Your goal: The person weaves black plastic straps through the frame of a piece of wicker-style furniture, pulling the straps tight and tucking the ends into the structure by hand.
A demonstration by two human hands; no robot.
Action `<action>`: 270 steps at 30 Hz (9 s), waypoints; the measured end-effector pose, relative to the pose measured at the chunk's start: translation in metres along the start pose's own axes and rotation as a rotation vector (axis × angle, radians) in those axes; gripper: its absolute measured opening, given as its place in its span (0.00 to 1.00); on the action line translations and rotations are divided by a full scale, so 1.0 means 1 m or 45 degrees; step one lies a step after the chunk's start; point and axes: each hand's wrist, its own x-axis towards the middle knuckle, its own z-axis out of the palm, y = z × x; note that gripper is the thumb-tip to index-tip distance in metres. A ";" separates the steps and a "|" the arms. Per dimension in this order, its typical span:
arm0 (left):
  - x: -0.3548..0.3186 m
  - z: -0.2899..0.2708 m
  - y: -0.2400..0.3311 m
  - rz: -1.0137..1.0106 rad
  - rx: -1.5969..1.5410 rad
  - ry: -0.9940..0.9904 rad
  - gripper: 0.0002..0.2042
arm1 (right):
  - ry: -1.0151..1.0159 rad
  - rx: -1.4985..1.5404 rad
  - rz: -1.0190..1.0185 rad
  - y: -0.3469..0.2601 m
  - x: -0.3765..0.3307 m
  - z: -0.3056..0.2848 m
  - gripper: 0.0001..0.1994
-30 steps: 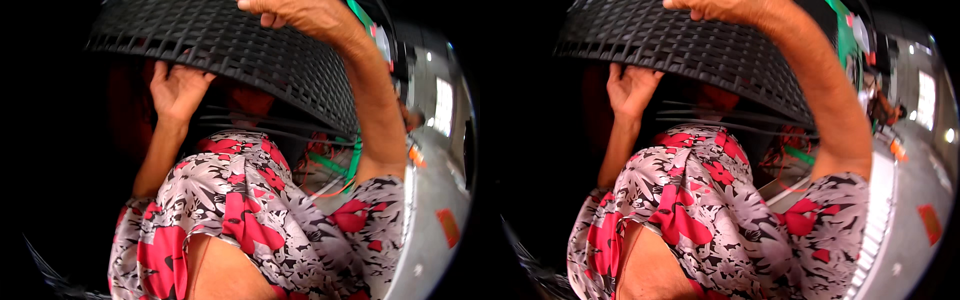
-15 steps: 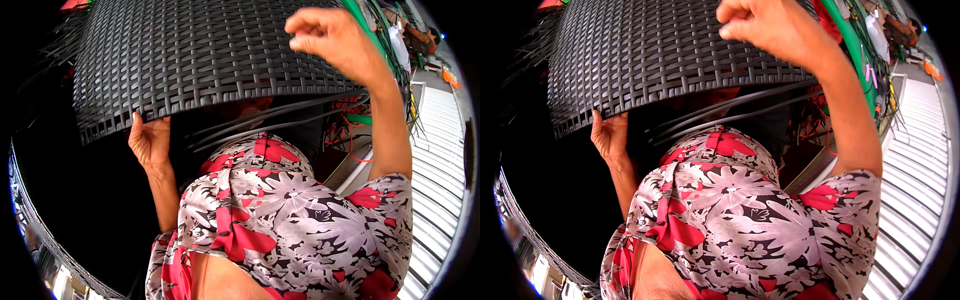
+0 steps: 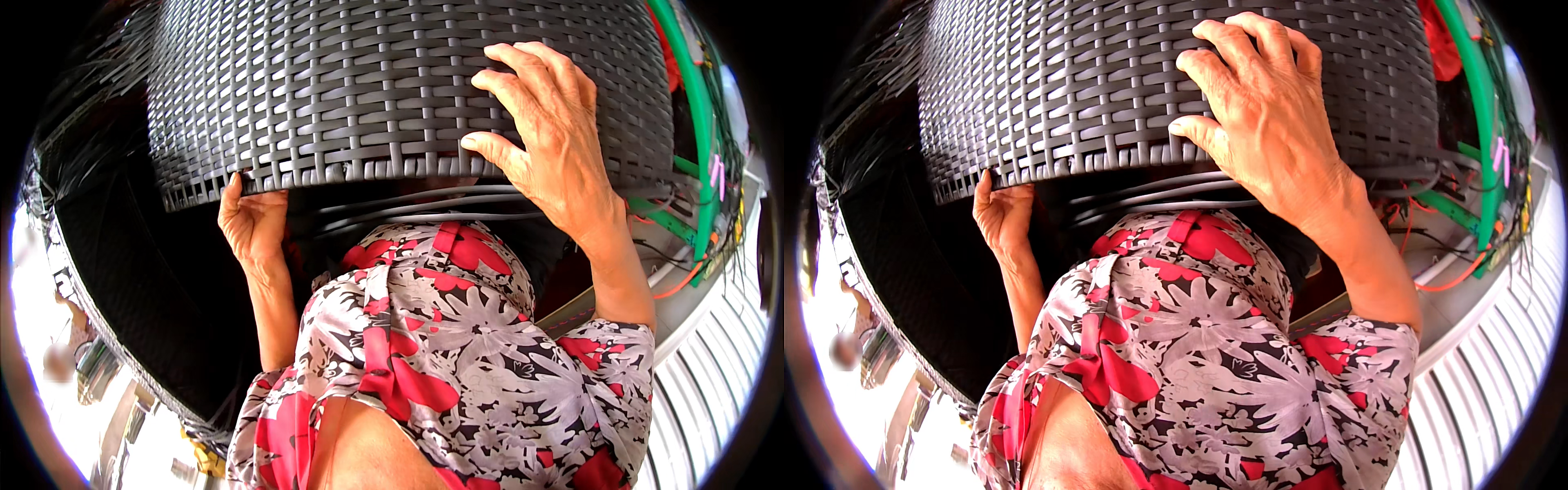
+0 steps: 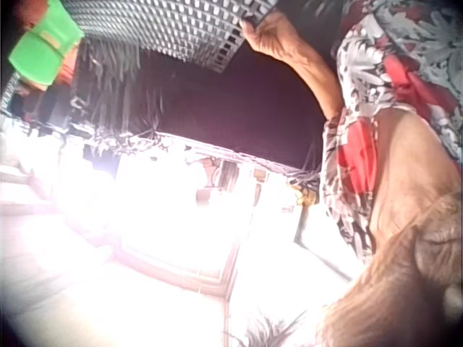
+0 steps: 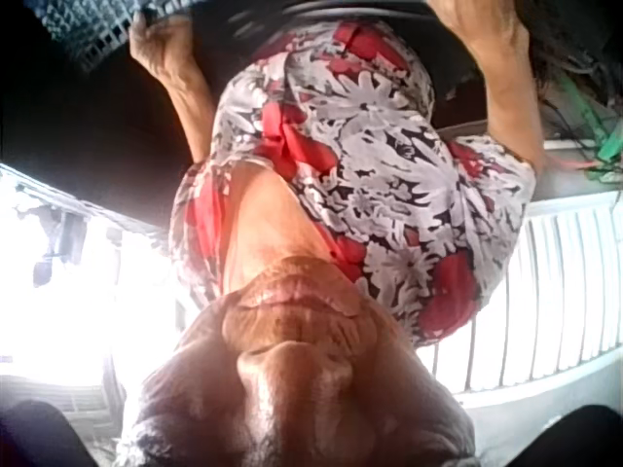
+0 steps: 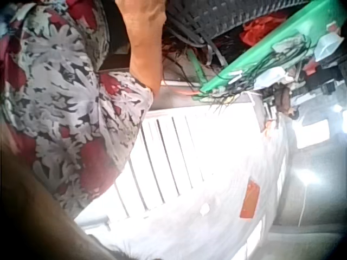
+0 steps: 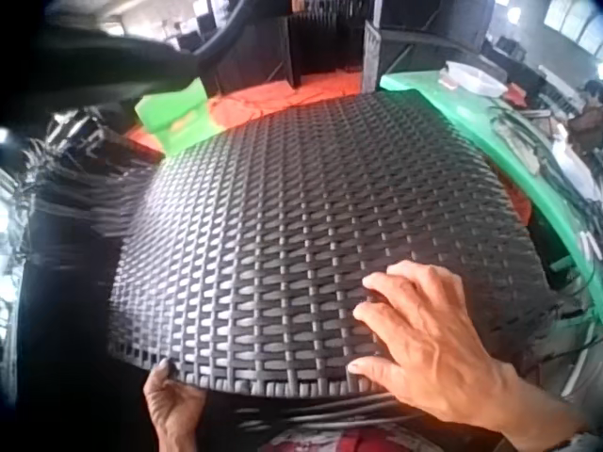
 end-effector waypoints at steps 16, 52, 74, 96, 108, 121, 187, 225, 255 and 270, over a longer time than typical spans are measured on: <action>-0.015 0.018 -0.041 0.044 -0.135 -0.132 0.24 | -0.098 0.369 -0.201 -0.042 0.048 -0.009 0.11; 0.002 0.013 -0.069 0.038 -0.158 -0.647 0.09 | -0.604 0.746 -0.432 -0.169 0.171 0.070 0.06; 0.019 -0.008 -0.066 -0.059 -0.581 -0.834 0.14 | -0.651 0.652 0.010 -0.148 0.142 0.077 0.12; 0.006 0.004 -0.054 0.066 -0.672 -0.632 0.19 | -0.399 0.399 -0.403 -0.160 0.135 0.084 0.08; 0.013 0.018 -0.057 0.111 -0.738 -0.687 0.26 | -0.694 0.421 -0.291 -0.163 0.149 0.069 0.07; 0.017 0.008 -0.036 0.367 -0.449 -0.770 0.20 | -0.597 1.113 -0.059 -0.197 0.165 0.083 0.04; 0.037 -0.006 0.007 0.472 -0.407 -0.781 0.15 | -0.950 0.797 0.029 -0.219 0.212 0.086 0.06; 0.037 -0.003 0.009 0.456 -0.465 -0.886 0.20 | -0.537 0.654 -0.567 -0.217 0.206 0.123 0.11; 0.003 0.020 0.024 1.028 0.168 -0.025 0.10 | -0.788 1.168 -0.040 -0.250 0.216 0.113 0.12; 0.010 0.026 0.074 1.512 1.333 0.400 0.11 | -0.865 0.991 0.089 -0.247 0.220 0.118 0.06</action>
